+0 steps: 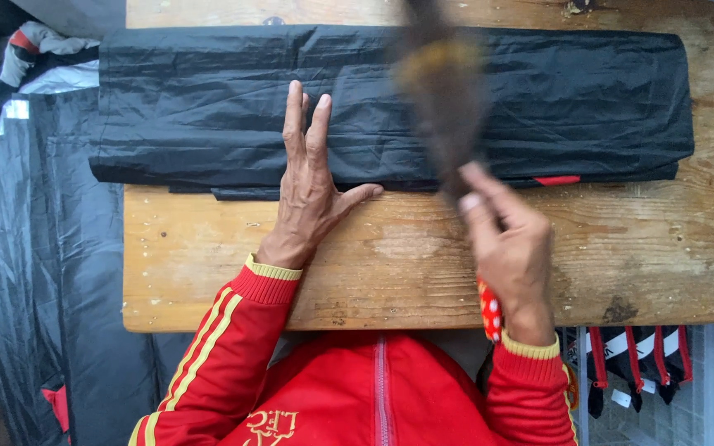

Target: Folding a black raincoat and packing it into a small storage pouch on a wooden workbench.

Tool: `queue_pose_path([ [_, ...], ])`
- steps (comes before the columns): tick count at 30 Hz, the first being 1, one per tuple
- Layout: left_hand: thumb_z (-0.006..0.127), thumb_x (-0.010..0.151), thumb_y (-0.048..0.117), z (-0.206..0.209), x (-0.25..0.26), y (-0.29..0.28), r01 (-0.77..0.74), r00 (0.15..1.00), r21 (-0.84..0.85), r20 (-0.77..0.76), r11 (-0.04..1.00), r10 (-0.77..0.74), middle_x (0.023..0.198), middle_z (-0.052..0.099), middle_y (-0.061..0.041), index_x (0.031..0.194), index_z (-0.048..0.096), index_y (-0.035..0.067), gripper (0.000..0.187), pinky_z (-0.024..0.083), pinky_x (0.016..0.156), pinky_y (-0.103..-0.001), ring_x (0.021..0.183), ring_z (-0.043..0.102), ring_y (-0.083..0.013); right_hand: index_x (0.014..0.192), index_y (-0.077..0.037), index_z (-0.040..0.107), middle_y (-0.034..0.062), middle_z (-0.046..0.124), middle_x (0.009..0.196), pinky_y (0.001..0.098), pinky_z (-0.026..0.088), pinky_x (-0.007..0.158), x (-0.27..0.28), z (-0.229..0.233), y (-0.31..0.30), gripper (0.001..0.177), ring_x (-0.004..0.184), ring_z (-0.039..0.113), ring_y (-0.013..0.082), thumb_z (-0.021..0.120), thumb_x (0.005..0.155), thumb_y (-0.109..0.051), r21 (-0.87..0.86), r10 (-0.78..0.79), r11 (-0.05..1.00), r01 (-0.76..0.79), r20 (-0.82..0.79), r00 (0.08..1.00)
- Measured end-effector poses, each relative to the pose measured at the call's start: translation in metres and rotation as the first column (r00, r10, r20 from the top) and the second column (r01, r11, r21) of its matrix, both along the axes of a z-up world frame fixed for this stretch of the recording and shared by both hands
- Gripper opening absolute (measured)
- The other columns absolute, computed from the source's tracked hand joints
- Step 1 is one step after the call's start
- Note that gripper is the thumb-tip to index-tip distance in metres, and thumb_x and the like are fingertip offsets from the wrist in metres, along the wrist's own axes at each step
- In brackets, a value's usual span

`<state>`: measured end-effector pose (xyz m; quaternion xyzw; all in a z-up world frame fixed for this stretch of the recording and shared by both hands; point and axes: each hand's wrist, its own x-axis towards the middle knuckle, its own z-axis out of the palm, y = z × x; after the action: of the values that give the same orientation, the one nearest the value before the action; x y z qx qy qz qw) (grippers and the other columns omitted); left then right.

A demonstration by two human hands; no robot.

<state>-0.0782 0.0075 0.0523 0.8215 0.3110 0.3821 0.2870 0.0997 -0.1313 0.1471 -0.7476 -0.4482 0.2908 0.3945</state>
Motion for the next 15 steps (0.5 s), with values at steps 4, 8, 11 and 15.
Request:
queue_pose_path([
  [4,0.083,0.085,0.05,-0.002,0.002,0.0,-0.005,1.0,0.01,-0.003,1.0,0.005,0.161,-0.003,-0.019,0.156,0.007,0.018,0.108,0.041,0.122,-0.052,0.154,0.018,-0.0412,0.122,-0.003,0.063,0.0123,0.064,0.121,0.0288,0.045,0.097,0.008,-0.027,0.0,0.032,0.114,0.061,0.0195,0.053,0.092,-0.012,0.059,-0.133,0.991,0.122,0.255,0.958],
  [8,0.078,0.092,0.025,-0.001,0.003,-0.001,-0.014,0.999,0.012,0.036,1.0,0.014,0.161,-0.001,-0.019,0.155,0.011,0.015,0.093,0.037,0.125,-0.052,0.154,0.024,-0.0439,0.121,-0.01,0.064,0.0074,0.063,0.125,0.0232,0.04,0.104,-0.031,-0.008,-0.001,0.036,0.118,0.06,0.015,0.056,0.085,-0.014,-0.164,0.273,0.948,-0.272,-0.02,0.962],
  [11,0.073,0.099,0.025,0.004,0.003,-0.003,-0.029,0.997,0.025,0.072,0.999,0.027,0.161,0.0,-0.02,0.155,0.013,0.012,0.083,0.032,0.129,-0.049,0.155,0.021,-0.0408,0.122,-0.016,0.065,0.0047,0.065,0.124,0.0167,0.046,0.078,-0.026,0.01,-0.006,0.037,0.09,0.066,0.0025,0.058,0.086,-0.016,-0.18,0.31,0.931,-0.317,-0.067,0.948],
  [15,0.068,0.092,0.058,0.003,0.001,-0.002,-0.022,0.999,0.034,0.032,0.999,0.021,0.162,-0.006,-0.018,0.157,0.006,0.021,0.097,0.04,0.125,-0.055,0.156,0.017,-0.0433,0.122,-0.009,0.061,0.0097,0.063,0.127,0.0276,0.042,0.104,0.003,0.018,-0.003,0.036,0.119,0.059,0.0174,0.056,0.087,-0.01,-0.122,0.054,0.991,-0.06,-0.05,0.997],
])
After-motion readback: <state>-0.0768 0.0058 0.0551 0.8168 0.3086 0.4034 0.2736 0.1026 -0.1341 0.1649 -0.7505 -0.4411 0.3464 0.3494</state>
